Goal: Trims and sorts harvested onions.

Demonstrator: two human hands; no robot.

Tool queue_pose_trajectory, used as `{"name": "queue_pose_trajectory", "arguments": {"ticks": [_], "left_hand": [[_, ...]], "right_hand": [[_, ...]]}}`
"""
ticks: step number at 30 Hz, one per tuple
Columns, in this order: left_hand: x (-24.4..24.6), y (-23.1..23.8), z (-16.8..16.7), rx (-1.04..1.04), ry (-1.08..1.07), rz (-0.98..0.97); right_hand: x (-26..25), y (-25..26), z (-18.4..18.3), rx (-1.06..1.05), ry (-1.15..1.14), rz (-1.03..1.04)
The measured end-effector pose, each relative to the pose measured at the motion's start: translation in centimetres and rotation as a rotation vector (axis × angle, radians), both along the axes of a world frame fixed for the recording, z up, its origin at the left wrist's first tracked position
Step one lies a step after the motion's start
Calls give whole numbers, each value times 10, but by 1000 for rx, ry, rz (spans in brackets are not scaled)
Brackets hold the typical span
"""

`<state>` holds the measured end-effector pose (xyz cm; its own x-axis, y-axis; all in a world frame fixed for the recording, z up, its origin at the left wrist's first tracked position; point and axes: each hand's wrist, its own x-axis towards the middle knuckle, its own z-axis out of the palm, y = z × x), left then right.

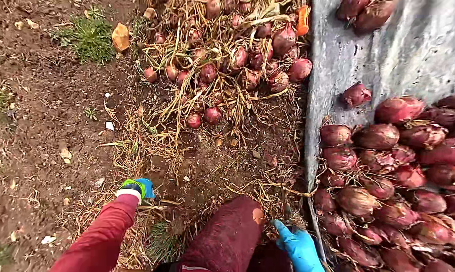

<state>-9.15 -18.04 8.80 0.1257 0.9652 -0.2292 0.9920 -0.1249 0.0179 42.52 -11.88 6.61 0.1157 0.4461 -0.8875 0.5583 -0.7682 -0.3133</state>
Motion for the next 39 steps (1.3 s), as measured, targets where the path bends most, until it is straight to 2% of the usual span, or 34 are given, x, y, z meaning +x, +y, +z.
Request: {"name": "queue_pose_trajectory", "arguments": {"ticks": [1,2,3,4,5,7,9,11,13,16,18,20,23,27,30,31,32,34,35,37,39], "left_hand": [[1,41,-6,-284,-120,290],[13,91,-11,-459,-231,594],[32,136,-18,-438,-377,843],[54,175,-27,-316,-530,999],[74,210,-39,-211,-660,1082],[109,266,-78,-132,-794,1175],[137,288,-105,-80,-678,1257],[146,302,-106,-38,-601,1271],[159,289,-79,-40,-585,1157],[188,255,8,69,-687,787],[215,210,68,103,-853,531],[234,176,103,61,-920,306],[261,140,142,-208,-1003,69],[269,101,202,-632,-1032,-66],[265,81,229,-829,-964,-162],[265,80,234,-842,-915,-201],[266,77,238,-793,-811,-247],[277,67,244,-506,-388,-336],[286,64,244,-366,-249,-335],[308,65,235,-209,-234,-284],[335,73,222,-159,-385,-222]], "right_hand": [[-1,1,-5,26,36,-36],[-3,1,-8,39,81,-78],[-5,-1,-8,42,120,-110],[-8,-2,-6,47,138,-121],[-12,-4,-2,52,143,-119],[-16,-5,8,60,104,-90],[-15,-18,25,71,108,-105],[-13,-22,40,107,173,-156],[-3,-33,56,71,200,-197],[-4,-28,57,65,285,-298],[-15,-20,63,118,385,-310],[-28,-6,82,258,569,-268],[-43,7,131,544,659,-198],[-41,-28,170,790,500,-63],[-38,-66,177,940,387,-4],[-36,-73,182,926,361,-6],[-33,-79,188,867,342,-11],[-23,-90,193,742,389,-57],[-19,-91,190,708,438,-126],[-14,-85,178,687,499,-300],[-8,-69,165,695,532,-416]]}}
